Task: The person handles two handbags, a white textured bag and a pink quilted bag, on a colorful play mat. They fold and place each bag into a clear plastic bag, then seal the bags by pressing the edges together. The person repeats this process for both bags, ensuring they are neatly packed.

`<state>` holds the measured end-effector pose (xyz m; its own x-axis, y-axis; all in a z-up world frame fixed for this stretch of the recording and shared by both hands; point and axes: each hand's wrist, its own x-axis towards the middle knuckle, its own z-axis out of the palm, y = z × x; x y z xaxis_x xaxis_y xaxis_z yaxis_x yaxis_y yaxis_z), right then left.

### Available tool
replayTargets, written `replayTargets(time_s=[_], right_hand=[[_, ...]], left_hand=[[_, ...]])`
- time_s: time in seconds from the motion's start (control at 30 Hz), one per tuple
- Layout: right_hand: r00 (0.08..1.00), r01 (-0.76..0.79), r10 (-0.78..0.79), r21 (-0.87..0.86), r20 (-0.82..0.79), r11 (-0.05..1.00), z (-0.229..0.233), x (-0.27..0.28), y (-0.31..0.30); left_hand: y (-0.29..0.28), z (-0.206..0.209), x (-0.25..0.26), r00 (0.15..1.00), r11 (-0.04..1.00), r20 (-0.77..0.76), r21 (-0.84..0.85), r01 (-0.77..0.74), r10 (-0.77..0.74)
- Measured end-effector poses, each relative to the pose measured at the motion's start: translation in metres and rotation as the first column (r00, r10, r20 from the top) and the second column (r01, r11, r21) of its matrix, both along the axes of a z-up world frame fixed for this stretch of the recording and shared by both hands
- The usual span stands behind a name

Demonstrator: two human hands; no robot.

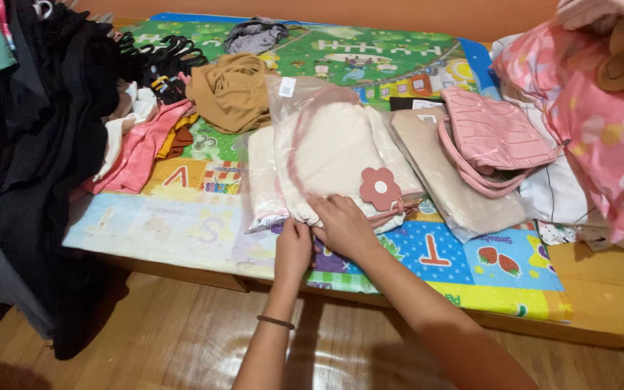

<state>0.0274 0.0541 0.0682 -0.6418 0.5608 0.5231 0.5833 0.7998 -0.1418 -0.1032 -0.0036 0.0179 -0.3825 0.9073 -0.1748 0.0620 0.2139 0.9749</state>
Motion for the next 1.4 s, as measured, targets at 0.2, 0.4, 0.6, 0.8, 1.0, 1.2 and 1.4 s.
replayTargets(time_s=[0.2,0.4,0.6,0.8,1.0,1.2,1.4], right_hand=[[0.996,-0.040,0.033,-0.077,-0.083,0.996,-0.024,0.000,0.012],[0.996,0.085,-0.080,-0.190,0.032,0.978,-0.034,-0.035,0.024],[0.943,0.326,-0.312,-0.142,0.117,0.934,-0.028,-0.066,0.039],[0.941,0.337,-0.332,-0.154,0.059,0.929,-0.030,-0.094,0.056],[0.989,-0.103,0.144,-0.539,0.034,0.836,0.014,-0.028,0.042],[0.889,0.255,-0.440,-0.663,-0.125,0.703,0.033,0.110,0.076],[0.917,-0.134,-0.240,-0.813,-0.319,0.567,-0.022,0.150,0.109]], left_hand=[[0.021,-0.038,-0.010,0.847,0.896,-0.475,0.444,-0.002,0.238],[0.030,-0.036,-0.032,0.940,0.953,0.156,0.031,0.301,-0.302],[0.028,-0.043,-0.040,0.888,0.921,0.247,0.121,0.370,-0.389],[0.027,-0.043,-0.047,0.881,0.944,0.341,0.103,0.313,-0.329],[0.021,-0.030,-0.040,0.891,0.986,0.422,0.046,0.160,-0.164],[-0.011,0.020,-0.058,0.775,0.763,0.232,-0.157,0.627,-0.588],[0.017,0.078,0.027,0.804,0.667,-0.559,0.521,0.532,-0.204]])
